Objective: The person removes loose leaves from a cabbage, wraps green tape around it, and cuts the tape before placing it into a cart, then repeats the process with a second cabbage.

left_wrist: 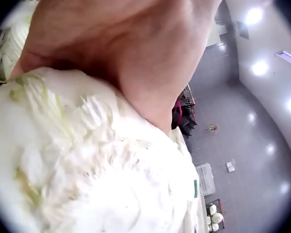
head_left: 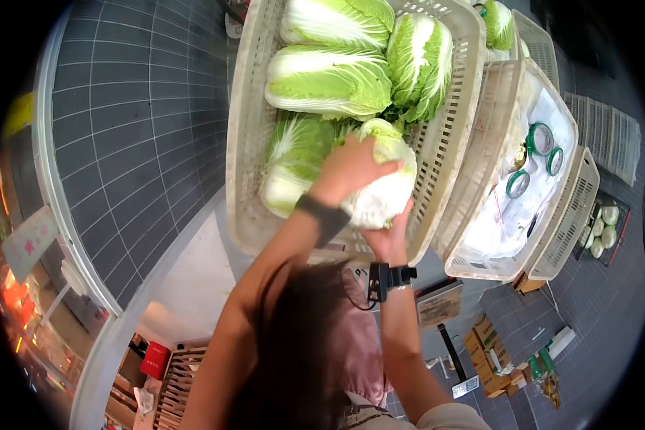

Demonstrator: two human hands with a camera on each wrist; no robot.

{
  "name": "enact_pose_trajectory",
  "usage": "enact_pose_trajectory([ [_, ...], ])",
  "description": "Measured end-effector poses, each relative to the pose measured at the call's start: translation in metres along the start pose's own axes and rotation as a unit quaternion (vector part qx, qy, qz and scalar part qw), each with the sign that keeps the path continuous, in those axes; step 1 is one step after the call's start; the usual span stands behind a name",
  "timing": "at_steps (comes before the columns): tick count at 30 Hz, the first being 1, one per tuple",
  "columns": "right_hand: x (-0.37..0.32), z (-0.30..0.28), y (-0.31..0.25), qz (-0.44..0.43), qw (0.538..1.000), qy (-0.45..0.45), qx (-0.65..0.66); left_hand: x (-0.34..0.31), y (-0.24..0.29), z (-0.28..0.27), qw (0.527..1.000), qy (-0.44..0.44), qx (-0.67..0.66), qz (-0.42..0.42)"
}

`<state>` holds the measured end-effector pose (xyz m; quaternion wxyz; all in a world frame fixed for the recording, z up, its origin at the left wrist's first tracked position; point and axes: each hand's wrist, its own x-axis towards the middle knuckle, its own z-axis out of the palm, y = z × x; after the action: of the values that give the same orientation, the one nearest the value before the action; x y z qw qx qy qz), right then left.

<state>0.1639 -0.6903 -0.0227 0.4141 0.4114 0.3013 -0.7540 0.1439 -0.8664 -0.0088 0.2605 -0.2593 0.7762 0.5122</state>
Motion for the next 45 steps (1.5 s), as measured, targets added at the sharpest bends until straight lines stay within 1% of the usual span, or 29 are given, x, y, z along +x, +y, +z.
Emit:
enact_pose_trajectory([
  [1,-0.006,-0.009,0.000,-0.029,0.999,-0.019,-0.012,-0.024,-0.002,0.009,0.998,0.043,-0.027,0.025],
  [3,-0.038,-0.003,-0.004,-0.123,0.985,0.031,-0.121,-0.072,-0.006,0.022,0.980,0.136,-0.068,0.128],
  [4,-0.048,-0.005,-0.009,-0.131,0.981,0.024,-0.143,-0.092,-0.007,0.021,0.962,0.182,-0.085,0.184],
  [5,-0.063,0.005,-0.015,-0.146,0.971,0.011,-0.189,-0.109,-0.007,0.015,0.958,0.183,-0.073,0.210],
  [7,-0.090,-0.007,-0.020,-0.172,0.958,0.019,-0.228,-0.145,0.003,0.005,0.942,0.187,-0.059,0.271],
  [8,-0.111,-0.010,-0.023,-0.198,0.949,0.002,-0.246,-0.164,0.011,0.004,0.948,0.130,-0.183,0.227],
  [9,-0.132,-0.008,-0.022,-0.225,0.938,-0.018,-0.262,-0.183,0.020,-0.001,0.936,0.069,-0.296,0.179],
  [10,-0.151,-0.002,-0.022,-0.255,0.926,-0.041,-0.276,-0.198,0.031,-0.010,0.909,0.004,-0.397,0.128],
  [12,-0.217,0.036,-0.027,-0.302,0.895,-0.082,-0.317,-0.209,0.030,-0.010,0.895,0.036,-0.405,0.186],
  [13,-0.250,0.049,-0.027,-0.320,0.880,-0.099,-0.338,-0.221,0.039,-0.009,0.895,0.041,-0.390,0.212],
  [14,-0.273,0.052,-0.027,-0.369,0.847,-0.115,-0.367,-0.233,0.049,-0.009,0.895,0.047,-0.376,0.237],
  [16,-0.314,0.056,-0.027,-0.425,0.792,-0.097,-0.428,-0.260,0.075,-0.004,0.909,0.027,-0.304,0.284],
  [17,-0.332,0.054,-0.026,-0.448,0.764,-0.082,-0.457,-0.270,0.082,0.002,0.892,-0.014,-0.362,0.271],
  [18,-0.346,0.051,-0.024,-0.476,0.702,-0.045,-0.528,-0.276,0.085,0.011,0.871,-0.053,-0.416,0.254],
  [19,-0.364,0.048,-0.025,-0.483,0.670,-0.033,-0.563,-0.281,0.087,0.021,0.846,-0.087,-0.470,0.236],
  [21,-0.396,0.040,-0.036,-0.492,0.598,-0.011,-0.632,-0.296,0.097,0.044,0.822,-0.124,-0.522,0.193],
  [22,-0.410,0.029,-0.046,-0.482,0.606,-0.034,-0.631,-0.308,0.107,0.055,0.806,-0.136,-0.553,0.162],
  [23,-0.417,0.017,-0.054,-0.465,0.648,-0.052,-0.601,-0.317,0.116,0.064,0.789,-0.145,-0.582,0.132],
  [25,-0.426,-0.006,-0.081,-0.431,0.718,-0.092,-0.539,-0.313,0.129,0.088,0.778,-0.123,-0.605,0.116],
  [26,-0.419,-0.024,-0.095,-0.440,0.755,-0.083,-0.479,-0.310,0.135,0.104,0.773,-0.116,-0.615,0.104],
  [28,-0.406,-0.059,-0.124,-0.455,0.802,-0.103,-0.372,-0.305,0.150,0.137,0.749,-0.102,-0.646,0.108],
  [30,-0.392,-0.094,-0.152,-0.458,0.831,-0.109,-0.295,-0.293,0.167,0.170,0.726,-0.097,-0.673,0.104],
  [33,-0.372,-0.134,-0.198,-0.274,0.912,-0.227,-0.205,-0.272,0.198,0.228,0.731,-0.064,-0.670,0.112],
  [34,-0.373,-0.147,-0.213,-0.252,0.920,-0.246,-0.175,-0.265,0.207,0.247,0.728,-0.067,-0.673,0.107],
  [36,-0.384,-0.165,-0.250,-0.271,0.906,-0.247,-0.211,-0.259,0.227,0.277,0.727,-0.076,-0.677,0.093],
  [37,-0.390,-0.172,-0.267,-0.282,0.898,-0.248,-0.231,-0.255,0.237,0.288,0.718,-0.096,-0.680,0.111],
  [40,-0.412,-0.186,-0.300,-0.309,0.891,-0.252,-0.218,-0.250,0.267,0.317,0.684,-0.157,-0.696,0.153],
  [43,-0.418,-0.203,-0.327,-0.279,0.911,-0.272,-0.134,-0.240,0.287,0.332,0.692,-0.183,-0.682,0.149],
  [45,-0.419,-0.208,-0.331,-0.251,0.926,-0.232,-0.161,-0.231,0.297,0.337,0.707,-0.187,-0.668,0.138],
])
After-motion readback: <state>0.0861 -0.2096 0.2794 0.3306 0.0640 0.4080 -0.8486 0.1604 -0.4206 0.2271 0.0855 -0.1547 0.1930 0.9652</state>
